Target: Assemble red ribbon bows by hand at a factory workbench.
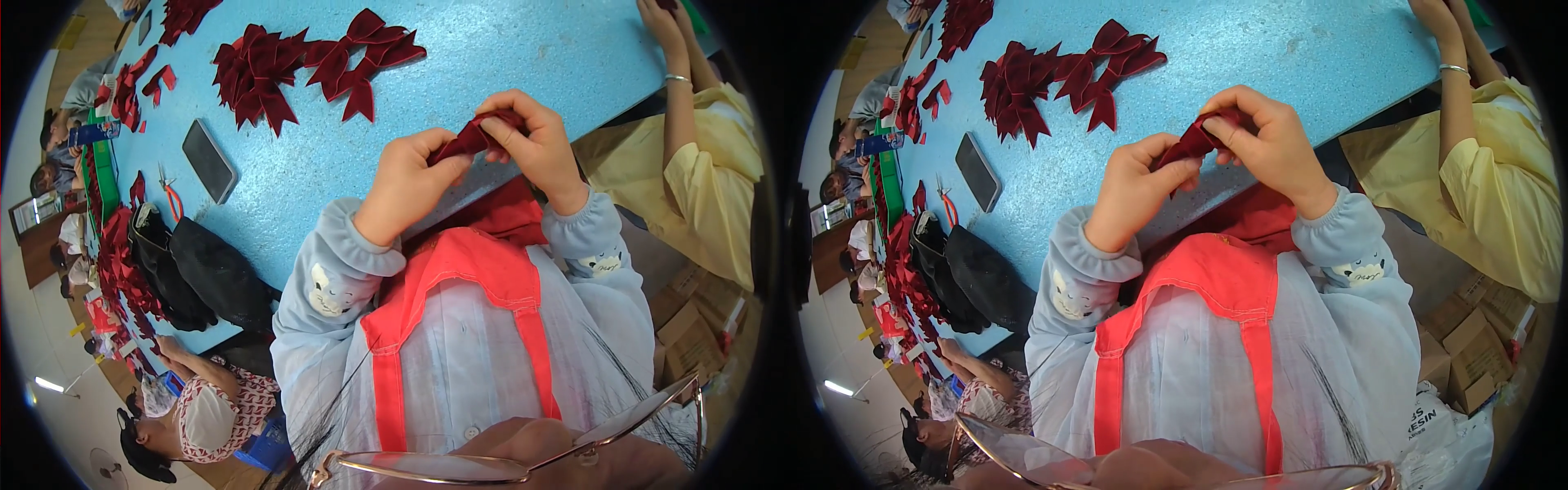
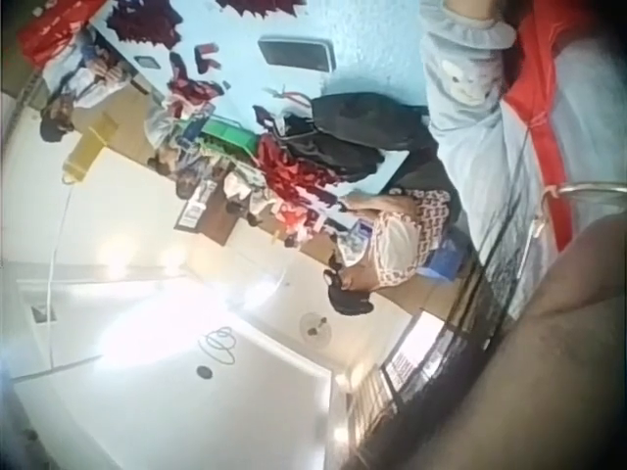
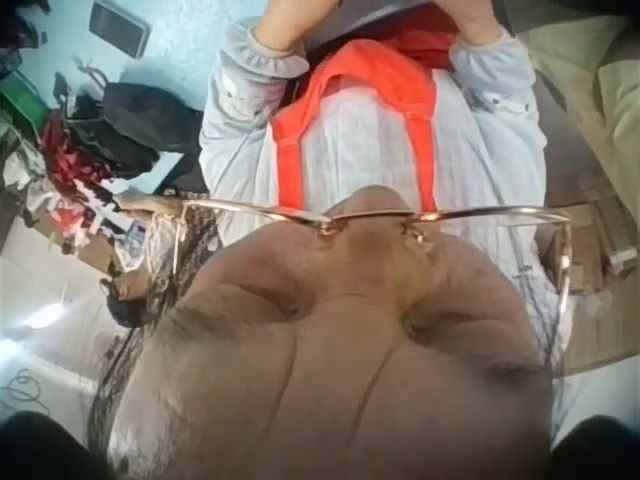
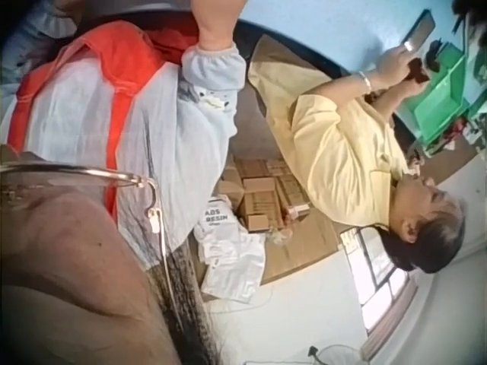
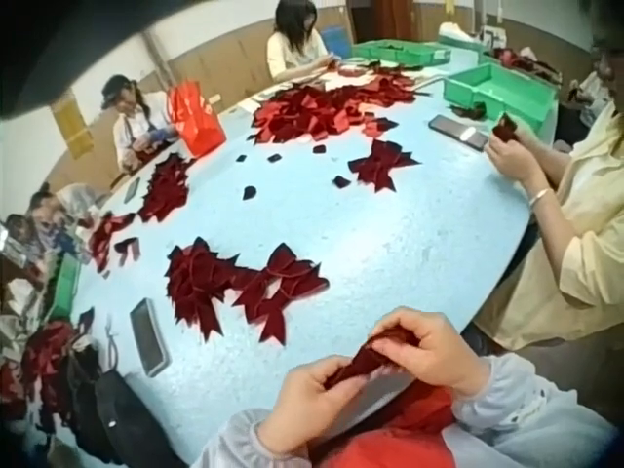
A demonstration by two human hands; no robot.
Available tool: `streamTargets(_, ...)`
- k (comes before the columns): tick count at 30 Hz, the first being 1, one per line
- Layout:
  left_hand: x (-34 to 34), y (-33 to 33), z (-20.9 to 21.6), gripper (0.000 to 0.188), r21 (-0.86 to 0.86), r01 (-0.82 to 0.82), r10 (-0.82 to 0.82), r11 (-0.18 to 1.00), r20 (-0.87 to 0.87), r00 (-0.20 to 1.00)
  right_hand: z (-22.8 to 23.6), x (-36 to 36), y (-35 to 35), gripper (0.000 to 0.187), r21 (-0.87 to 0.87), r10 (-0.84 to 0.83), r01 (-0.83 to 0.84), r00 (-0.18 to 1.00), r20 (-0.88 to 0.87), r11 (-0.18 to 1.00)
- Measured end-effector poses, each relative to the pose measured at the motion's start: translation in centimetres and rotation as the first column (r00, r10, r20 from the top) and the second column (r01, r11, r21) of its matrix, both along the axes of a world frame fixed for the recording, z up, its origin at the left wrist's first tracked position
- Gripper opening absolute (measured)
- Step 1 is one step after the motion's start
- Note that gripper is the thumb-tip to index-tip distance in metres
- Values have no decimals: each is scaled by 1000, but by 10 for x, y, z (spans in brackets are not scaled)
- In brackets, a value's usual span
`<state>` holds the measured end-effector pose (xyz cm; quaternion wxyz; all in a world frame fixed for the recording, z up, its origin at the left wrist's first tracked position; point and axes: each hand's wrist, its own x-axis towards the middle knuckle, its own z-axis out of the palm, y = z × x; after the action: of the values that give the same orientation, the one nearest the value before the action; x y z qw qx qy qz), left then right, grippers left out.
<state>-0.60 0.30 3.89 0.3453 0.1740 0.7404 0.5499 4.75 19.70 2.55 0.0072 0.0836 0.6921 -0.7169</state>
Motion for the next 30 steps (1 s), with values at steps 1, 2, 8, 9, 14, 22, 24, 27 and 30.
streamTargets(1, -6, -1, -1, 24, -22, -33, 37, 999, 224, 974, 1, -1, 3, 13, -148, 25, -19, 999, 38, 989)
streamTargets(2, -10, -2, -2, 24, 52, -6, -6, 999, 219, 976, 1, -5, 7, 13, -93, -17, 26, 995, 93, 995)
streamTargets(8, -11, -24, -8, 31, -174, -268, 104, 948, -625, 774, -11, 0, 45, 16, 411, -265, 328, 943, -203, 850)
streamTargets(9, -7, -28, -10, 33, -184, -361, 108, 914, -748, 654, -14, 5, 48, 17, 452, -299, 340, 941, -162, 825)
streamTargets(14, 28, -28, -27, 33, -37, -172, 49, 984, -882, 469, -21, 19, 40, 20, 680, 210, 271, 817, -536, 682)
streamTargets(22, 45, -28, -29, 24, -208, -105, -132, 972, -862, 489, -17, 31, 30, 19, 759, 413, 42, 819, -399, 650)
streamTargets(24, 46, -25, -30, 25, -46, -247, 102, 968, -826, 555, -14, 29, 26, 20, 653, 234, 90, 889, -393, 752)
streamTargets(27, 43, -22, -35, 26, 9, -330, 210, 944, -788, 579, -9, 11, 21, 21, 672, 228, 154, 866, -445, 724)
streamTargets(30, 37, -19, -39, 28, -30, -340, 190, 940, -781, 594, -7, -9, 15, 21, 786, 408, 253, 743, -531, 564)
